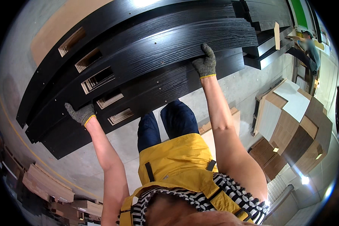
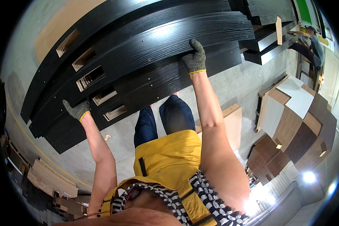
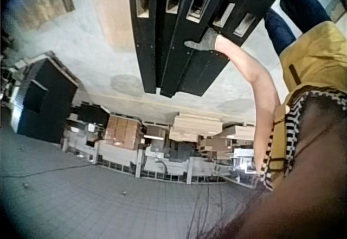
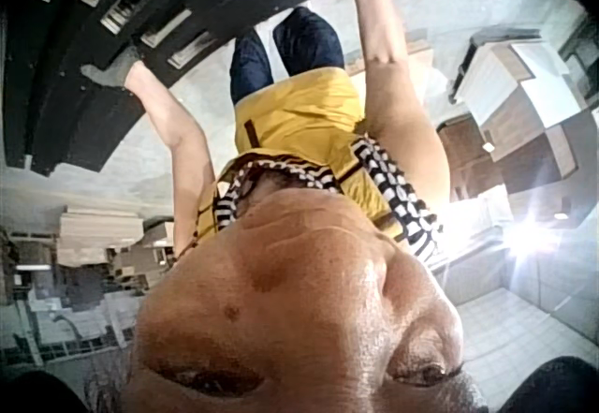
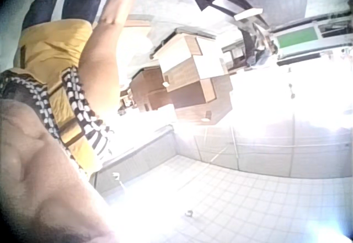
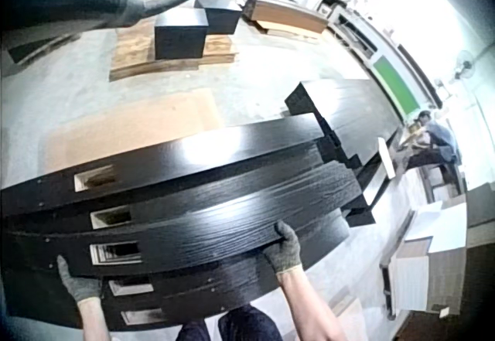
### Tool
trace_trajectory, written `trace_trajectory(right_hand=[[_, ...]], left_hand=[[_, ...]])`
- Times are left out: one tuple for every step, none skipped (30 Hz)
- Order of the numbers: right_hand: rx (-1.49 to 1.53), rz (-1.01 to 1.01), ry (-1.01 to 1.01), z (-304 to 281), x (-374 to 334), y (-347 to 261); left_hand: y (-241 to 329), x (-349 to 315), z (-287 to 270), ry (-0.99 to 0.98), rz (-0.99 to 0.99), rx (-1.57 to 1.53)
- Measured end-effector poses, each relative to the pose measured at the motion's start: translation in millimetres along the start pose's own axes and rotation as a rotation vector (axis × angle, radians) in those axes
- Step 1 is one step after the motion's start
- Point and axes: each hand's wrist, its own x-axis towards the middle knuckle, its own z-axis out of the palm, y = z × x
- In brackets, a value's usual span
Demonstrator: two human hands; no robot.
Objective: The person stacks black wood panels on a wooden pallet in a workshop. They then retrieve a white plastic sheet from a cabinet and spread it over a workbench, smoothing it out with their hands.
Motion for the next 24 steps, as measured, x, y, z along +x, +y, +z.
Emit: trace_trajectory(right_hand=[[-0.002, -0.005, -0.006, -4.4, 3.2, -0.9], [-0.004, -0.009, -0.013, -11.6, 9.4, -2.2], [-0.008, -0.012, -0.021, -6.7, 8.1, -2.0], [0.031, -0.005, -0.034, -2.5, 5.0, -2.0], [0.070, 0.003, -0.047, 2.5, 0.9, -2.5], [0.111, 0.008, -0.064, 10.6, -3.0, -1.3], [0.109, -0.017, -0.081, 10.6, -0.7, 0.0], [0.108, -0.041, -0.099, 7.6, 3.8, 0.9], [0.108, -0.063, -0.118, 7.6, 6.8, 3.2], [0.112, -0.063, -0.114, 7.5, 8.3, 4.3], [0.117, -0.063, -0.108, 7.5, 9.5, 5.0], [0.116, -0.068, -0.097, 9.7, 6.2, 3.8], [0.108, -0.062, -0.109, 18.5, -0.6, 4.7], [0.102, -0.052, -0.116, 17.1, 3.3, 7.4], [0.095, -0.046, -0.118, 14.8, 8.0, 8.6], [0.088, -0.040, -0.120, 12.7, 11.8, 9.5], [0.084, -0.032, -0.141, 10.0, 14.6, 10.4], [0.079, -0.051, -0.120, 9.9, 19.1, 14.4], [0.074, -0.069, -0.100, 9.2, 25.5, 17.9], [0.069, -0.088, -0.080, 8.9, 30.3, 19.7], [0.087, -0.064, -0.089, 13.0, 33.5, 20.8], [0.081, -0.064, -0.095, 14.3, 36.6, 22.0], [0.074, -0.063, -0.101, 14.8, 39.4, 23.4], [0.066, -0.065, -0.105, 16.3, 40.0, 23.2]], left_hand=[[-0.1, -2.8, 0.7, 0.010, 0.019, 0.017], [1.0, 0.6, -3.5, -0.027, 0.001, 0.009], [2.5, 4.1, -7.1, -0.062, -0.016, -0.003], [3.7, 6.8, -10.7, -0.097, -0.032, -0.016], [3.9, 8.3, -15.2, -0.094, -0.030, -0.018], [3.4, 5.5, -11.7, -0.095, -0.027, -0.021], [2.1, 3.0, -9.0, -0.096, -0.025, -0.025], [-0.4, 2.2, -6.5, -0.059, -0.013, -0.019], [-2.3, 2.5, -3.6, -0.022, 0.001, -0.013], [-2.9, 1.9, -1.7, 0.015, 0.015, -0.008], [-1.6, 0.2, -0.9, 0.020, 0.012, -0.031], [-1.9, 1.1, -3.8, -0.002, 0.010, -0.041], [-1.3, 3.2, -6.7, -0.022, 0.009, -0.050], [-0.7, 5.4, -9.6, -0.043, 0.006, -0.058], [0.2, 5.2, -9.6, -0.041, 0.018, -0.041], [3.3, 4.2, -7.5, -0.039, 0.029, -0.023], [5.0, 4.2, -6.9, -0.037, 0.041, -0.006], [7.9, 7.7, -8.1, -0.021, 0.048, -0.011], [10.4, 12.0, -8.9, -0.004, 0.055, -0.016], [11.8, 14.6, -9.3, 0.012, 0.063, -0.021], [11.6, 10.2, -2.6, 0.015, 0.069, -0.029], [13.2, 12.1, -3.3, 0.006, 0.053, -0.045], [15.5, 15.1, -5.0, -0.003, 0.036, -0.061], [16.1, 17.5, -7.1, -0.011, 0.016, -0.077]])
